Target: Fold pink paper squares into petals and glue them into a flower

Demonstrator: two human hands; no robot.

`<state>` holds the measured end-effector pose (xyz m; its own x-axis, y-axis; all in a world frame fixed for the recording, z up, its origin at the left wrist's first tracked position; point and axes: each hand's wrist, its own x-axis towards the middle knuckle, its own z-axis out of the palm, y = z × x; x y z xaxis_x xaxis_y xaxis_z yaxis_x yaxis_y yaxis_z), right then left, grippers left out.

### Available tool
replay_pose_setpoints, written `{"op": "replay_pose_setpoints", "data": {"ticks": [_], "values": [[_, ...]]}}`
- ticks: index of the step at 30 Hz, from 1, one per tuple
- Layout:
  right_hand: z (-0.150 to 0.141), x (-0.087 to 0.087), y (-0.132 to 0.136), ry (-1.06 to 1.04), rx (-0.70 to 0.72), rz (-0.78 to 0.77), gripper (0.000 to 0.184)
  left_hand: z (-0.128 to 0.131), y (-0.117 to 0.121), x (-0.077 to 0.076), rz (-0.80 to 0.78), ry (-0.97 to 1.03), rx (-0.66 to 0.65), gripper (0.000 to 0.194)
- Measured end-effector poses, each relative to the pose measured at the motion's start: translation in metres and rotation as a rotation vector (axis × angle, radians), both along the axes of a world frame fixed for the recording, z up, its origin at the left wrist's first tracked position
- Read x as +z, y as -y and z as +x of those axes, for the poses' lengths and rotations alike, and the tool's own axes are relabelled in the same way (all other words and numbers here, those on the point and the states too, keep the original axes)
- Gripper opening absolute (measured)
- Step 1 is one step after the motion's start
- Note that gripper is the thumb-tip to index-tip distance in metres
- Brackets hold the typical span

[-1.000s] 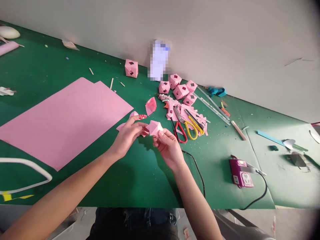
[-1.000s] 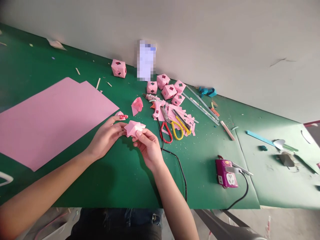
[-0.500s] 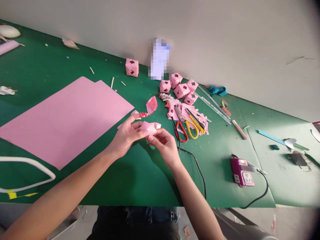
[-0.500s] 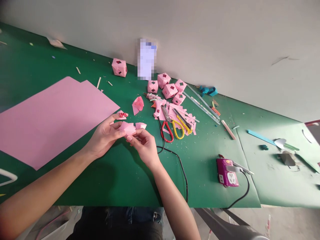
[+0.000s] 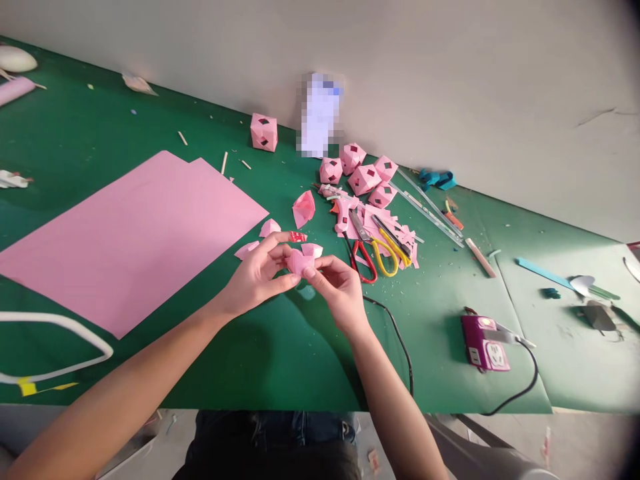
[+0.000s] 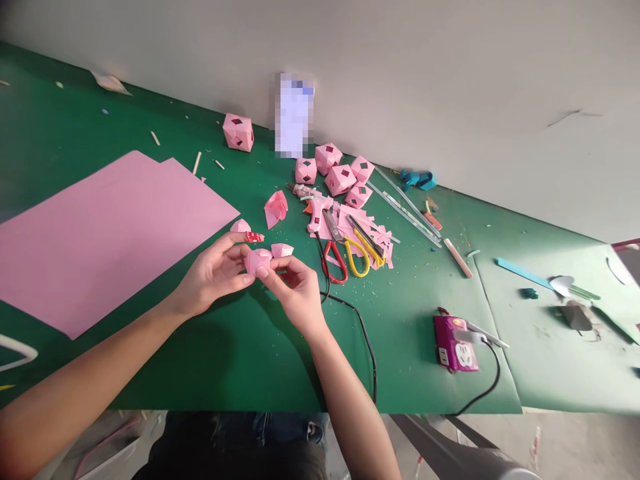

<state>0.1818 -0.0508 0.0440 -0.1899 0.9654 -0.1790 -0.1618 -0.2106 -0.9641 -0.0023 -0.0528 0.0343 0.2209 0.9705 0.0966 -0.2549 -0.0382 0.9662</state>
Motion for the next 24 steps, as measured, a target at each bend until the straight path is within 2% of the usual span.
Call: {"op": "replay_pose_setpoints", "data": {"ticks": [5, 11, 19, 24], "values": [[-0.002, 0.0, 0.002, -0.037, 0.009, -0.032, 0.037, 0.001, 0.001, 0.001, 0.009, -0.036, -0.001, 0.049], [-0.002, 0.0, 0.002, -0.068, 0.02, -0.016, 0.038, 0.001, 0.001, -0.001, -0.073, 0.011, 0.0, 0.052], [-0.001, -0.006, -0.001, -0.033, -0.002, -0.001, 0.035, 0.002, -0.004, -0.002, -0.11, -0.02, 0.061, 0.057], [-0.001, -0.01, -0.001, 0.028, -0.095, 0.088, 0.032, 0.002, -0.005, -0.003, -0.127, -0.042, 0.079, 0.059]]}}
